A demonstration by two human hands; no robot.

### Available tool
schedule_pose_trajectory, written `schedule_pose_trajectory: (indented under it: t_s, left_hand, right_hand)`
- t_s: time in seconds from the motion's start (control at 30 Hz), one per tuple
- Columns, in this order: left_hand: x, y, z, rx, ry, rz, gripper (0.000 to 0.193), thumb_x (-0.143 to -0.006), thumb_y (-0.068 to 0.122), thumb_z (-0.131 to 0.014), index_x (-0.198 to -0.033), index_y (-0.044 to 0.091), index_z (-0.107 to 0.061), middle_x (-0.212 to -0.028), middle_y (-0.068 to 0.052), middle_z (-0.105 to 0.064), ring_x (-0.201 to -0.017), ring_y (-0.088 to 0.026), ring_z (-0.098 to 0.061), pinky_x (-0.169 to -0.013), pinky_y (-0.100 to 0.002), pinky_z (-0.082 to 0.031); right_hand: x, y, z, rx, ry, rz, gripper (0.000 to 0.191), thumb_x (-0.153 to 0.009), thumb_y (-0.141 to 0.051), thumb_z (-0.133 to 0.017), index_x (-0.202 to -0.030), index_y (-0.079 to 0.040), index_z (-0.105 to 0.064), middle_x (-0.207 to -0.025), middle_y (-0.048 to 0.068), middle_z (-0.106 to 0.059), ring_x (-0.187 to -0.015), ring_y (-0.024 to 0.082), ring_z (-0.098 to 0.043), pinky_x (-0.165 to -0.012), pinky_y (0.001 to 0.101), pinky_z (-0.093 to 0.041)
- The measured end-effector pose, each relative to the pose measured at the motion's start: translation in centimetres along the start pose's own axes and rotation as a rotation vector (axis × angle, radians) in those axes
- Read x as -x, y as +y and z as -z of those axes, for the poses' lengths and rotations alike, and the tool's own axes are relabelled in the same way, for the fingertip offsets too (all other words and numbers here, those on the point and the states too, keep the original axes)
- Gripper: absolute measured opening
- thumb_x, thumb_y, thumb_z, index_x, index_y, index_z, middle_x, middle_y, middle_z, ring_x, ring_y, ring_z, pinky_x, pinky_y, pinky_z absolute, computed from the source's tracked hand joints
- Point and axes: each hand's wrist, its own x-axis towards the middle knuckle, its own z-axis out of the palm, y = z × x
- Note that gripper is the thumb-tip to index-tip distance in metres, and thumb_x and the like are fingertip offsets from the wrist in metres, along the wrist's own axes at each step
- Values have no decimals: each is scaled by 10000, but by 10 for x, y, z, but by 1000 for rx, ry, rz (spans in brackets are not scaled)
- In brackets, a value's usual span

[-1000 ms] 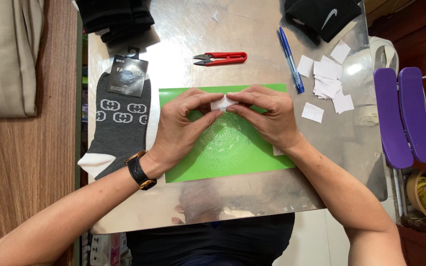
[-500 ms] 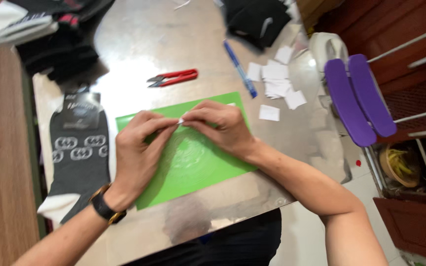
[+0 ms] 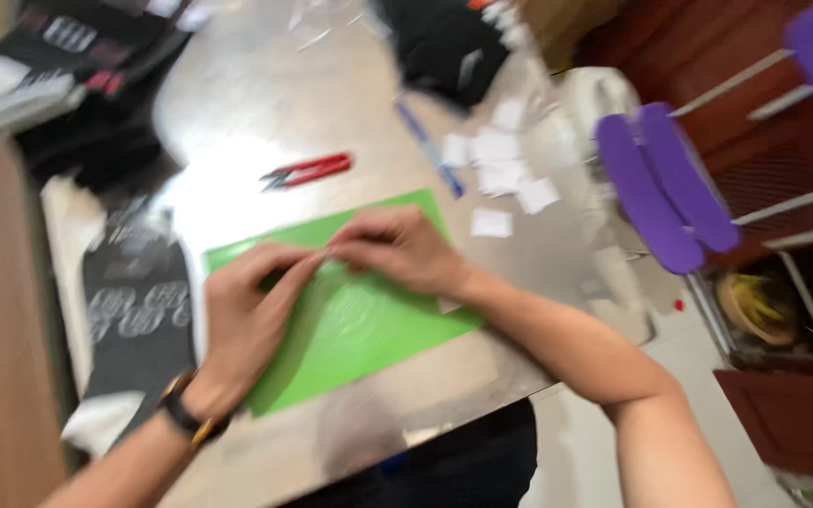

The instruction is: The person traces a leaf-shaped outline on a small white paper using a blue pen, then cuts the paper with red-handled pliers. They repeat the process with another paper piece, folding and trimming it into a small rectangular label.

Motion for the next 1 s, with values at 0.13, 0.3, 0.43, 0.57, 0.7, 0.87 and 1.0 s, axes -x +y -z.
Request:
schedule_pose_trajectory:
  t_s: [0.13,0.3,0.43,0.57,0.7,0.87,1.0]
  left_hand:
    - [1,-8,-2,55,-2,32,117,-962,115,-725,-1018,23,-772,-857,-55,-729,-712,-102,-634,-618,-238,-491]
    - [3,-11,-5,113,4,67,119,-967,132,-728,-988,24,-773,-798,-38,-711,-671,-84,-596,-569,-239,-466]
    - [3,-14,-6,113,-3,58,126,-975,152,-719,-983,37,-772,-790,-25,-712,-663,-74,-603,-561,-232,-474]
    - [3,-16,-8,100,0,25,134,-984,161,-712,-983,40,-770,-803,-20,-718,-675,-65,-624,-567,-226,-489]
    - [3,-13,-7,92,-9,31,147,-996,168,-706,-976,38,-770,-781,-26,-707,-661,-73,-610,-562,-235,-476]
    - [2,-12,-5,124,-20,57,125,-961,150,-729,-1009,53,-792,-793,-48,-721,-670,-111,-631,-560,-259,-488]
    - [4,-10,1,32,25,-120,160,-949,58,-735,-1105,45,-771,-979,-106,-737,-844,-194,-714,-721,-304,-552]
  right_hand:
    - [-4,3,2,-57,-69,-90,127,-980,-110,-700,-1037,-23,-772,-803,23,-740,-703,60,-672,-633,215,-560]
    - [-4,2,3,-173,-74,-67,154,-1006,-106,-676,-1052,16,-758,-835,24,-724,-729,67,-677,-669,222,-592]
    - [-3,3,3,-150,-61,-70,171,-1010,-122,-675,-1046,21,-761,-819,27,-726,-705,70,-678,-644,225,-594]
    - [-2,4,3,-166,-47,-92,184,-1013,-134,-674,-1042,27,-757,-813,30,-716,-701,69,-673,-639,225,-589]
    - [-2,2,2,-150,-44,-93,188,-1014,-138,-668,-1047,25,-755,-808,30,-715,-697,68,-676,-635,223,-591]
    - [0,4,6,-48,-44,11,178,-1024,-135,-686,-1064,18,-767,-831,55,-735,-726,94,-687,-648,245,-586]
    - [-4,17,5,-231,-43,-220,264,-997,-181,-630,-1207,-33,-692,-942,50,-770,-801,110,-758,-666,258,-635]
